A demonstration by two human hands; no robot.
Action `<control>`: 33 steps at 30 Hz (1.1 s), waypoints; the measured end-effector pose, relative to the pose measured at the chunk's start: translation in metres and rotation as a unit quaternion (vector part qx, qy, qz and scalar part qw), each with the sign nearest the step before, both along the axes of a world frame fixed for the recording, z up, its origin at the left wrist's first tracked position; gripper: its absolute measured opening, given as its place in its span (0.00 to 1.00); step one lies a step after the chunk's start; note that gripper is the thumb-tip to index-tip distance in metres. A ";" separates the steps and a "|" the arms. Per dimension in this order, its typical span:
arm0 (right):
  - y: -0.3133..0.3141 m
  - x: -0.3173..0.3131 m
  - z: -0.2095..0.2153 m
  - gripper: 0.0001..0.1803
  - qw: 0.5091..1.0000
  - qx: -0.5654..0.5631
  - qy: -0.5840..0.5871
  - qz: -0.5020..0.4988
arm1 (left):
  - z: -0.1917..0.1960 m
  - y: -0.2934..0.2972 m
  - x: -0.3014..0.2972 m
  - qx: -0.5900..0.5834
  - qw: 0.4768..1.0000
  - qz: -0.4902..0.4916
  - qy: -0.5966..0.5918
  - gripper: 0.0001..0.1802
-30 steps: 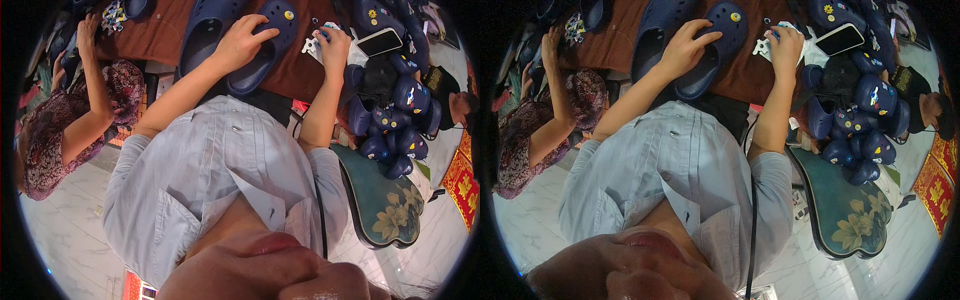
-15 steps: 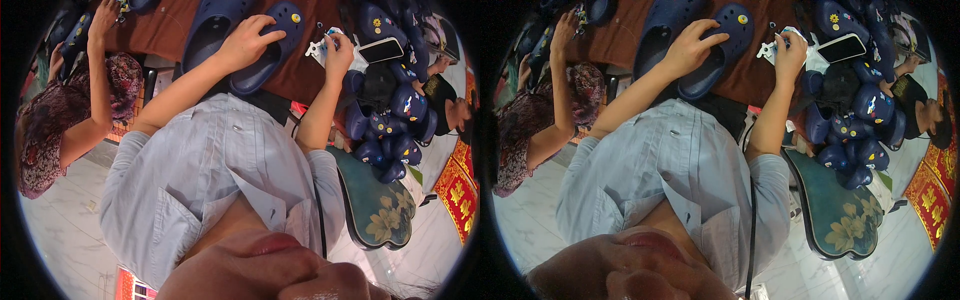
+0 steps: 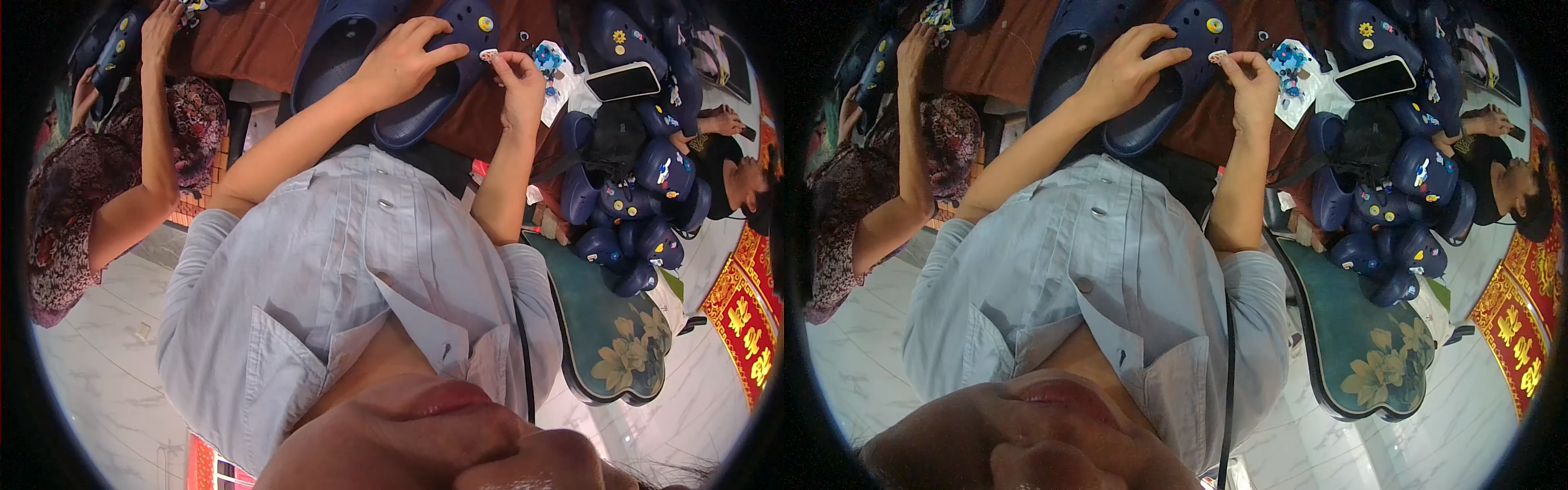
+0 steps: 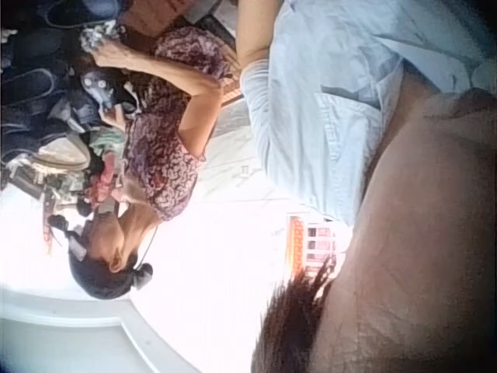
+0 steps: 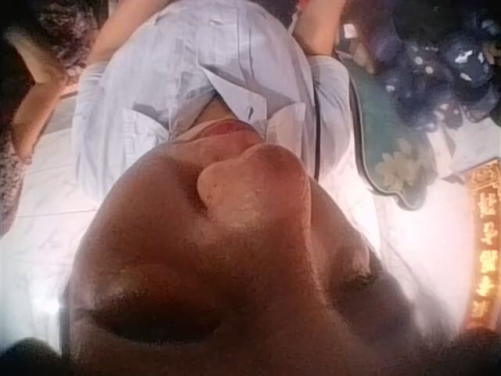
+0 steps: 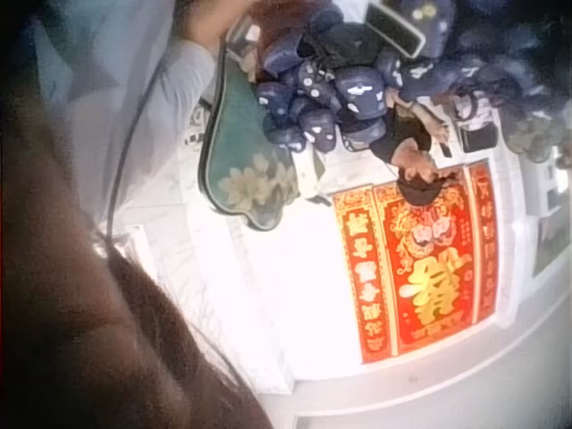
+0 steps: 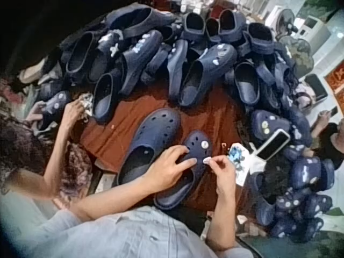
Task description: Decorate blue clog-style footwear with various colorful pins and charms.
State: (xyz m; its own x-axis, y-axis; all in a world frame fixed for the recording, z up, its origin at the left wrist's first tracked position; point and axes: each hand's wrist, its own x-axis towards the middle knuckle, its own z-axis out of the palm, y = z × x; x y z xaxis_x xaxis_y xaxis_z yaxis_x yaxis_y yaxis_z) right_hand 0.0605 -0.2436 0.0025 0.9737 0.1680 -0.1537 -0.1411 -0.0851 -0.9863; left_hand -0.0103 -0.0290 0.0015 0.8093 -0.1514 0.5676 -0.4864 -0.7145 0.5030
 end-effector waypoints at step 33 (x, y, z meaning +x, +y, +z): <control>-0.005 -0.001 -0.006 0.12 0.990 0.049 0.126 0.032 | 0.000 -0.001 0.001 -0.009 1.000 0.001 0.004 0.32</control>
